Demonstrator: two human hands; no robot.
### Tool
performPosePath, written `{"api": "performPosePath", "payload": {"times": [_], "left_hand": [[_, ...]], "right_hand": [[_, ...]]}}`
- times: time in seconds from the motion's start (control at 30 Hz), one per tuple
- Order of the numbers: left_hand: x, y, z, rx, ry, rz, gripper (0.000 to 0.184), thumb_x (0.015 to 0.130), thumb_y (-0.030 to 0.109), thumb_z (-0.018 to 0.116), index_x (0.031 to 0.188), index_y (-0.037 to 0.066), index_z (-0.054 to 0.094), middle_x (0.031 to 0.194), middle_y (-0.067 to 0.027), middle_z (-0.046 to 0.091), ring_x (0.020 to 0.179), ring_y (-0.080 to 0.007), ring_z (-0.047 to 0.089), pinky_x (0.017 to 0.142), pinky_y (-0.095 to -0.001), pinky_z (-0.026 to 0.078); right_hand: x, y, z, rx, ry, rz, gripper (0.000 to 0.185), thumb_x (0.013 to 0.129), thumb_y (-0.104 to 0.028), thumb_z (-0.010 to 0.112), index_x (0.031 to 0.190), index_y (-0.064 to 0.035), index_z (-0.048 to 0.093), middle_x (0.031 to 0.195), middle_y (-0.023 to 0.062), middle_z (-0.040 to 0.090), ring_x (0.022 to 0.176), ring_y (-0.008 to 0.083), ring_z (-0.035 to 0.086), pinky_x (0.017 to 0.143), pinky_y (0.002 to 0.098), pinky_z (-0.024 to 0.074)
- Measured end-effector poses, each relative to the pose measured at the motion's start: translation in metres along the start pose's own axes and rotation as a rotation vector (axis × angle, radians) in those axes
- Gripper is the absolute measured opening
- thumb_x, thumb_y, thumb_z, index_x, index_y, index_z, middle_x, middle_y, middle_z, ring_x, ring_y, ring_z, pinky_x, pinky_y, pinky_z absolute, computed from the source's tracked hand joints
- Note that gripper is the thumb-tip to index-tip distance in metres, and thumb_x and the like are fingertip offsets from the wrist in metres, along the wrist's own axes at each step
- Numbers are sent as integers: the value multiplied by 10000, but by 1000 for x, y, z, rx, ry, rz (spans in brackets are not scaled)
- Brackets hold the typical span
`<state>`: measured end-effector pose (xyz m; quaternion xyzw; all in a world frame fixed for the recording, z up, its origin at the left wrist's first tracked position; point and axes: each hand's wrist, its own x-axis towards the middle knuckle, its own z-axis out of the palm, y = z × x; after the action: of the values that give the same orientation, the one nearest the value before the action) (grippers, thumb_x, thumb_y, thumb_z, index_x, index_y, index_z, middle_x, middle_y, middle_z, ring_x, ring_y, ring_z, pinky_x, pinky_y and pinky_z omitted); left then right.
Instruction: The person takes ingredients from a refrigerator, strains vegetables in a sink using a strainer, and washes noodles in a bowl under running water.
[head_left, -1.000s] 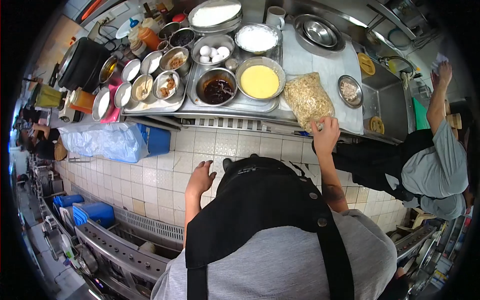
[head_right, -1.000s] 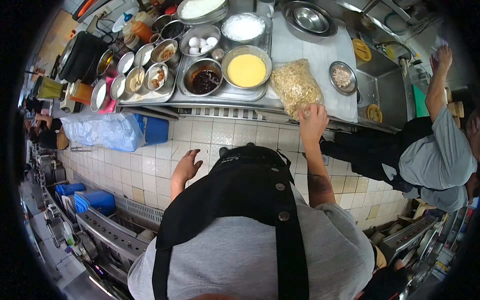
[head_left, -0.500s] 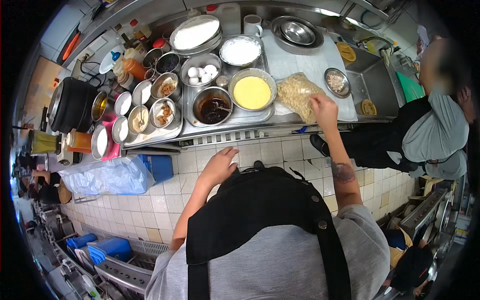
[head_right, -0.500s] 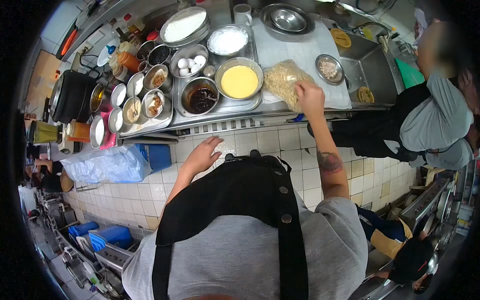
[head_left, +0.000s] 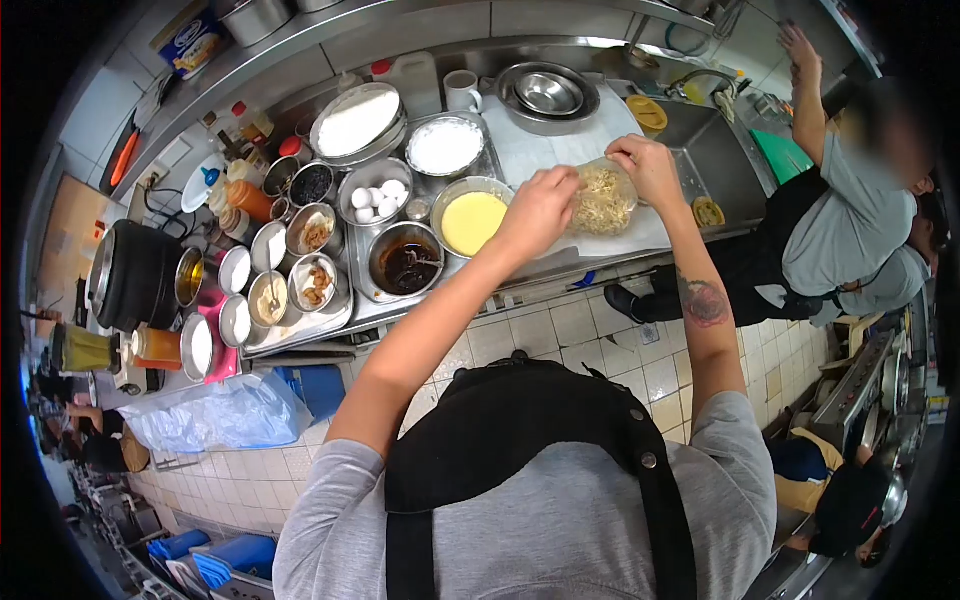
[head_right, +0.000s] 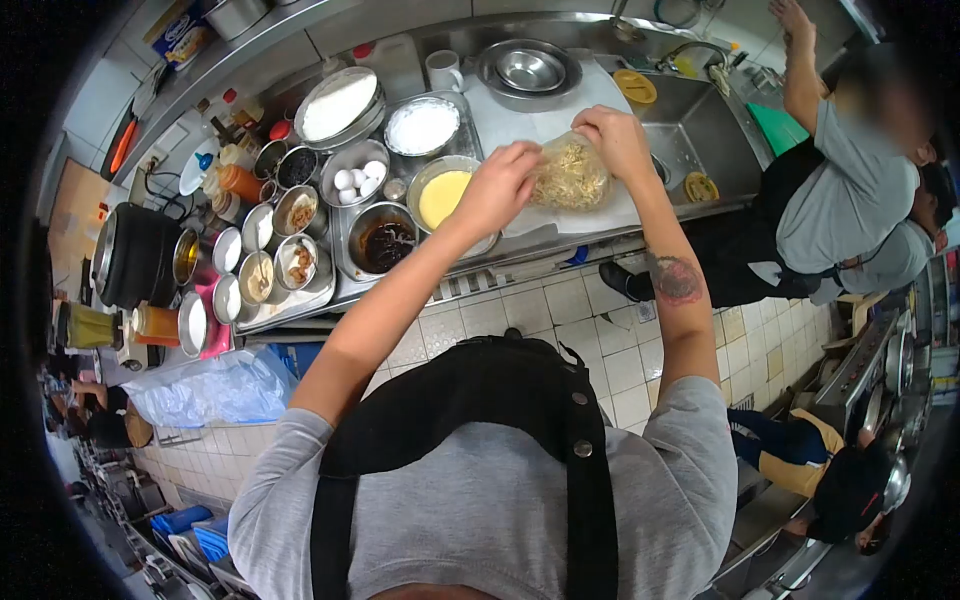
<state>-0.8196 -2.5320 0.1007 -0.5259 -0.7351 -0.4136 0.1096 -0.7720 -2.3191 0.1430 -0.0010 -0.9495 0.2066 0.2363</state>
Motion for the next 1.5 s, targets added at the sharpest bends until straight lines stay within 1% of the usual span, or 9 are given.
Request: {"api": "performPosePath", "payload": {"times": [0.17,0.3,0.47,0.5,0.6,0.7,1.03,1.3,1.5], "left_hand": [[35,-30,39,365,-281,126,260,812,134,498,1015,203,645,1083,-35,529,1041,-239,498,836,-403,438],[56,-52,41,460,-378,264,219,787,146,520,962,161,651,1012,-29,552,983,-229,539,806,-376,467],[77,-65,43,473,-451,477,178,785,145,507,857,90,659,904,-54,621,906,-238,604,765,-353,507],[76,-68,47,410,-439,436,149,778,136,517,827,77,644,884,-64,616,896,-251,601,758,-364,503],[77,-66,53,270,-445,368,99,760,114,542,770,47,615,844,-91,607,869,-285,594,741,-391,492],[82,-52,50,227,-518,377,95,749,104,552,768,35,614,840,-113,609,846,-306,595,730,-405,485],[90,-26,62,0,-406,263,145,770,141,595,807,13,651,815,-152,620,762,-337,599,701,-412,479],[59,-62,54,-69,-298,-120,170,798,161,608,861,17,674,812,-157,642,742,-280,622,694,-347,477],[49,-50,42,-186,-386,31,137,807,117,593,851,3,653,862,-133,602,758,-253,597,716,-333,468]], "right_hand": [[-1,18,13,-67,-24,-126,79,733,-128,657,798,-88,676,788,56,638,767,258,605,688,351,471],[-7,22,12,-170,57,-98,67,734,-121,649,790,-119,683,835,16,632,826,238,591,709,364,462],[-32,-8,30,-342,145,-39,131,747,-104,633,872,-71,657,929,66,613,890,264,579,716,387,466],[-39,-18,35,-361,203,-55,142,749,-106,633,881,-56,647,941,83,610,896,272,577,716,391,468],[-67,-53,54,-243,290,208,176,750,-131,641,887,-21,631,934,131,606,884,293,575,709,397,473],[-85,-56,64,-269,228,470,190,742,-150,654,883,-23,642,897,144,616,884,295,575,706,409,480],[-99,-21,39,-304,349,391,85,720,-196,688,757,-120,697,797,27,633,850,242,536,704,390,361],[-125,-14,18,-314,200,126,78,741,-178,664,778,-110,657,809,1,564,856,215,499,720,370,329],[-129,-9,25,-266,138,111,102,772,-161,633,842,-93,602,889,25,547,891,230,499,738,372,355]]}}
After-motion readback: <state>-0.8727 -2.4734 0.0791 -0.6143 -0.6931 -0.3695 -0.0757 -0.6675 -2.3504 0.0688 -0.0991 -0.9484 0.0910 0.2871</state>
